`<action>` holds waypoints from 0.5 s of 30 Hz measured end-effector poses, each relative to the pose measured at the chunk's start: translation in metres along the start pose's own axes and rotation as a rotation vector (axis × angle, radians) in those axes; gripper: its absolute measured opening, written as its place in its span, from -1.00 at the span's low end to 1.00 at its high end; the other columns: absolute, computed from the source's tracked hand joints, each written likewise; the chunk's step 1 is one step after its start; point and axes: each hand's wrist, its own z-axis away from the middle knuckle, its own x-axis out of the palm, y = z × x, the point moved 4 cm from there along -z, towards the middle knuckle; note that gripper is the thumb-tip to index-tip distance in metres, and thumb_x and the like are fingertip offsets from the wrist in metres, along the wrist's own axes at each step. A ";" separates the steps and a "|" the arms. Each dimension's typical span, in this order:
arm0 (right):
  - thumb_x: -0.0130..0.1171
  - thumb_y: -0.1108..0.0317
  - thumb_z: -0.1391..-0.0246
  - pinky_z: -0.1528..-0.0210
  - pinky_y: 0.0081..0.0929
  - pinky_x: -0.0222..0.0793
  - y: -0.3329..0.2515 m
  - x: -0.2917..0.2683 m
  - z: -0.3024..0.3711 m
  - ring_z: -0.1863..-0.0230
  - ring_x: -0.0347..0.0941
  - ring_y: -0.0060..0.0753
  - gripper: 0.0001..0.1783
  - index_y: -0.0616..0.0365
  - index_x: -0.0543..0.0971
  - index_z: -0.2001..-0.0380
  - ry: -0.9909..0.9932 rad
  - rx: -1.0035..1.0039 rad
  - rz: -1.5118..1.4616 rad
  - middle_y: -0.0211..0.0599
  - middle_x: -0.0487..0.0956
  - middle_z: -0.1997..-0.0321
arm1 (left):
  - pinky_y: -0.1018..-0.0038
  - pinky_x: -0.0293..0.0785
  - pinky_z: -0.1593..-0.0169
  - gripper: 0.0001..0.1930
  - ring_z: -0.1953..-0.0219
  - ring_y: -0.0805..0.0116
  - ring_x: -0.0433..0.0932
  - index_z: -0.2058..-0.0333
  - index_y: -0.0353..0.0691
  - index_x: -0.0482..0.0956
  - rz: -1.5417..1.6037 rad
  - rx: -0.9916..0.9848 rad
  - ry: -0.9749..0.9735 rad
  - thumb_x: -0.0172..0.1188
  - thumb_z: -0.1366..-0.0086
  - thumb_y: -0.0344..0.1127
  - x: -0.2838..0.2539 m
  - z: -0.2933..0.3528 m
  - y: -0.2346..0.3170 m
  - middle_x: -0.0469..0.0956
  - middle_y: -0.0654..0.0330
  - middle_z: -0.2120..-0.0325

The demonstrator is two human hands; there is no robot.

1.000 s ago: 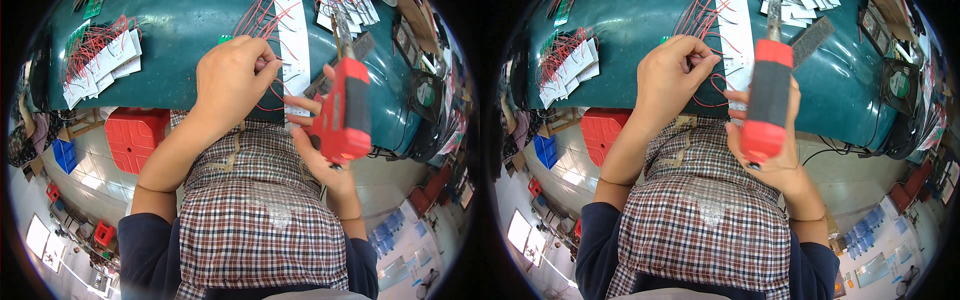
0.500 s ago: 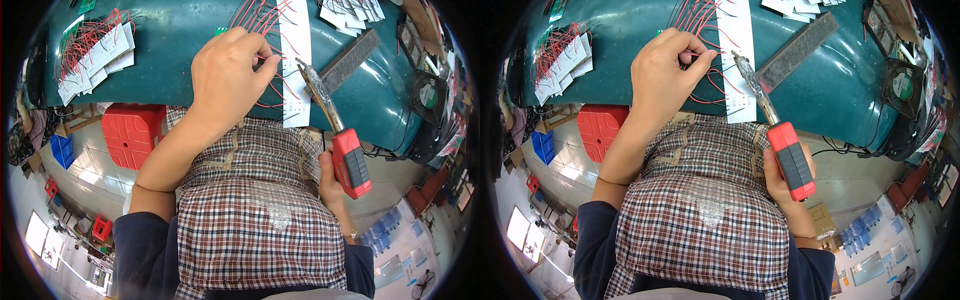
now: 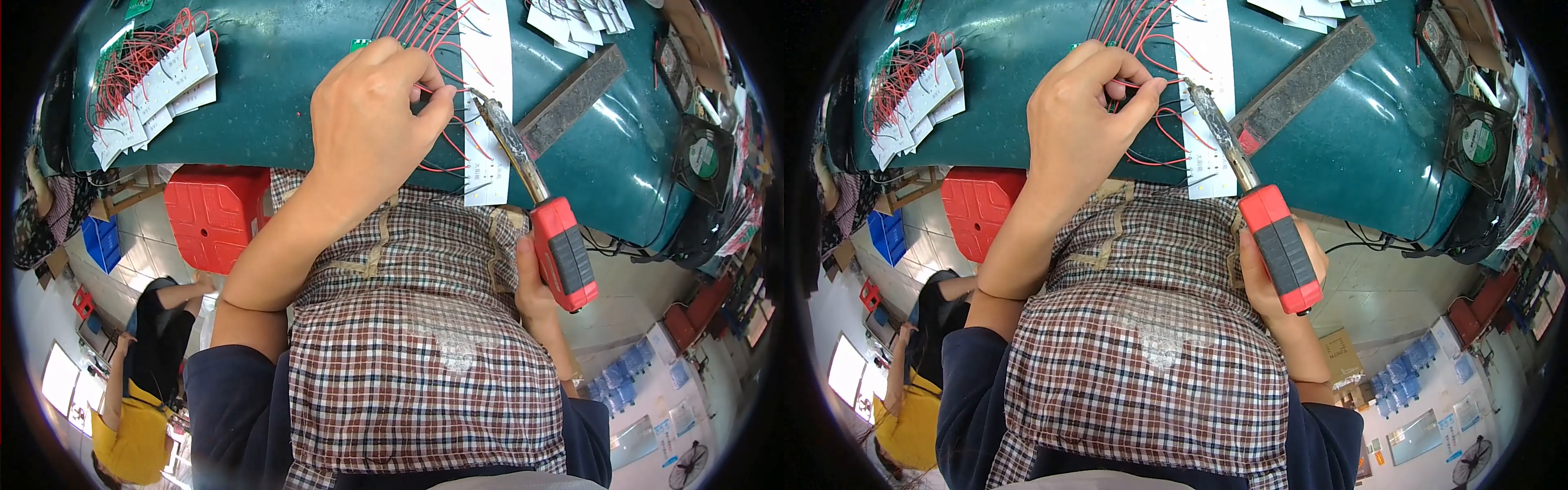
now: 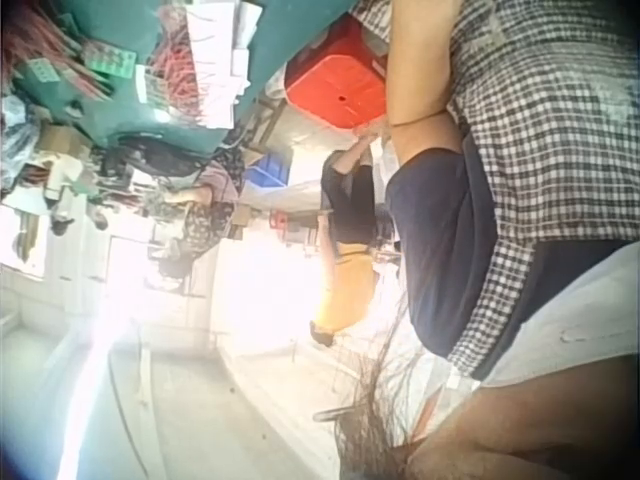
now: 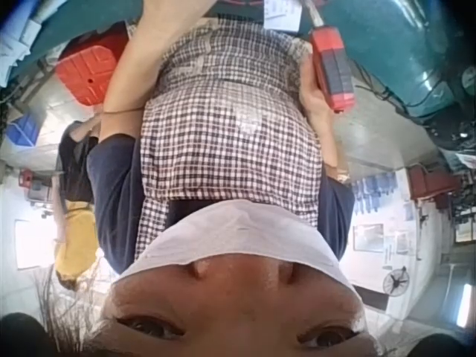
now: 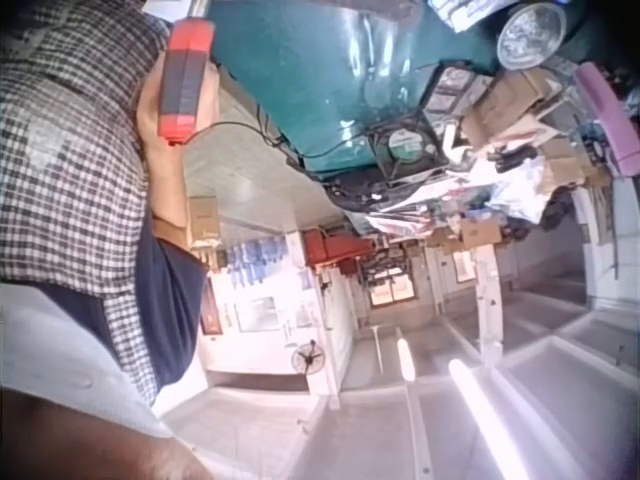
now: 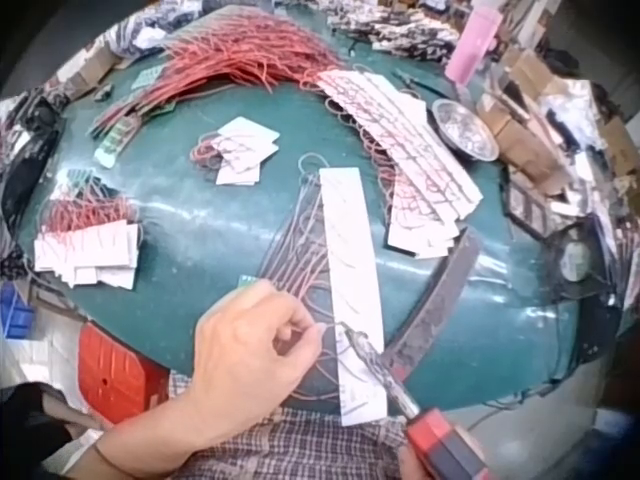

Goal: The person solders multiple wires onto green printed circuit boards (PCBs) using a soldering gun and tin solder.

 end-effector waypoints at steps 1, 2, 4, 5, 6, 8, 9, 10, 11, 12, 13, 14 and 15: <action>0.34 0.49 0.12 0.43 -0.45 0.42 -0.001 0.000 -0.001 0.48 0.54 -0.23 -0.80 0.27 0.56 0.37 0.004 -0.020 -0.003 -0.16 0.55 0.41 | 0.54 0.28 0.53 -0.85 0.62 0.48 0.36 0.59 -0.22 0.54 0.005 0.006 0.003 0.36 0.02 -0.36 0.000 0.000 0.000 0.39 0.30 0.65; 0.34 0.49 0.12 0.43 -0.45 0.42 -0.002 0.001 -0.001 0.48 0.54 -0.23 -0.80 0.27 0.56 0.37 0.003 -0.018 -0.002 -0.16 0.55 0.41 | 0.54 0.28 0.53 -0.85 0.62 0.48 0.36 0.59 -0.22 0.54 0.005 0.005 0.002 0.36 0.02 -0.36 0.001 0.000 -0.001 0.39 0.30 0.65; 0.33 0.49 0.12 0.43 -0.45 0.43 -0.004 0.001 -0.002 0.47 0.54 -0.23 -0.81 0.26 0.57 0.38 0.005 -0.001 -0.030 -0.16 0.55 0.40 | 0.53 0.28 0.54 -0.85 0.62 0.48 0.37 0.59 -0.22 0.54 0.013 0.026 0.020 0.36 0.02 -0.37 0.001 -0.001 -0.001 0.38 0.30 0.65; 0.33 0.49 0.12 0.43 -0.45 0.43 -0.004 0.001 -0.002 0.47 0.54 -0.23 -0.81 0.26 0.57 0.38 0.003 -0.001 -0.029 -0.16 0.55 0.40 | 0.53 0.28 0.54 -0.85 0.62 0.48 0.37 0.59 -0.22 0.54 0.014 0.024 0.020 0.36 0.02 -0.37 0.000 0.000 -0.001 0.38 0.30 0.65; 0.33 0.49 0.12 0.43 -0.46 0.42 -0.004 0.002 -0.002 0.48 0.53 -0.24 -0.82 0.26 0.57 0.39 0.001 0.002 -0.026 -0.16 0.55 0.41 | 0.53 0.28 0.54 -0.85 0.62 0.48 0.37 0.59 -0.22 0.54 0.003 0.021 0.015 0.36 0.02 -0.37 0.001 0.000 -0.001 0.38 0.30 0.65; 0.33 0.49 0.12 0.44 -0.46 0.42 -0.004 0.003 -0.002 0.49 0.53 -0.25 -0.82 0.26 0.57 0.39 -0.001 0.006 -0.023 -0.17 0.55 0.42 | 0.53 0.28 0.54 -0.86 0.62 0.48 0.37 0.59 -0.22 0.54 -0.006 0.017 0.009 0.36 0.02 -0.37 0.001 -0.001 -0.002 0.38 0.30 0.65; 0.33 0.49 0.12 0.45 -0.46 0.41 -0.005 0.002 -0.002 0.49 0.52 -0.27 -0.82 0.26 0.57 0.39 -0.002 -0.002 -0.006 -0.18 0.54 0.43 | 0.53 0.28 0.54 -0.86 0.62 0.48 0.37 0.59 -0.22 0.54 -0.002 0.013 0.007 0.35 0.02 -0.37 0.001 -0.001 -0.002 0.38 0.30 0.65; 0.32 0.48 0.11 0.46 -0.47 0.40 -0.006 0.002 -0.002 0.50 0.52 -0.28 -0.82 0.25 0.57 0.39 -0.002 -0.011 0.011 -0.19 0.54 0.44 | 0.53 0.28 0.53 -0.86 0.62 0.48 0.36 0.59 -0.22 0.54 0.003 0.010 0.005 0.35 0.02 -0.37 0.001 -0.001 -0.002 0.38 0.30 0.65; 0.32 0.48 0.11 0.46 -0.47 0.40 -0.003 0.000 0.000 0.50 0.52 -0.28 -0.82 0.25 0.57 0.39 -0.003 -0.010 0.011 -0.19 0.54 0.44 | 0.53 0.28 0.53 -0.86 0.62 0.48 0.36 0.59 -0.22 0.54 0.003 0.009 0.005 0.35 0.02 -0.37 0.001 -0.001 -0.002 0.38 0.30 0.65; 0.33 0.47 0.11 0.46 -0.46 0.39 0.001 -0.002 0.003 0.51 0.51 -0.28 -0.81 0.25 0.56 0.37 0.008 -0.016 0.010 -0.20 0.53 0.44 | 0.53 0.28 0.53 -0.86 0.62 0.48 0.36 0.59 -0.22 0.54 0.004 0.013 0.009 0.35 0.02 -0.38 0.000 -0.001 -0.001 0.38 0.30 0.65; 0.33 0.46 0.11 0.47 -0.46 0.39 0.002 -0.004 0.004 0.52 0.50 -0.29 -0.80 0.24 0.56 0.36 0.018 -0.022 0.009 -0.21 0.53 0.45 | 0.53 0.28 0.53 -0.86 0.62 0.48 0.36 0.59 -0.22 0.54 0.006 0.017 0.013 0.35 0.03 -0.38 0.000 0.000 -0.001 0.38 0.30 0.65; 0.33 0.46 0.11 0.47 -0.46 0.39 0.001 -0.004 0.005 0.52 0.50 -0.29 -0.80 0.24 0.56 0.36 0.016 -0.023 0.008 -0.21 0.53 0.45 | 0.53 0.28 0.53 -0.86 0.62 0.48 0.36 0.59 -0.22 0.54 0.005 0.015 0.014 0.35 0.03 -0.38 0.000 0.000 -0.001 0.38 0.30 0.65; 0.33 0.45 0.11 0.47 -0.45 0.39 0.001 -0.005 0.006 0.51 0.50 -0.27 -0.79 0.24 0.56 0.35 0.037 0.001 0.009 -0.20 0.53 0.44 | 0.53 0.28 0.53 -0.86 0.62 0.48 0.36 0.59 -0.22 0.54 0.012 0.020 0.019 0.36 0.03 -0.38 0.000 0.000 -0.001 0.38 0.30 0.65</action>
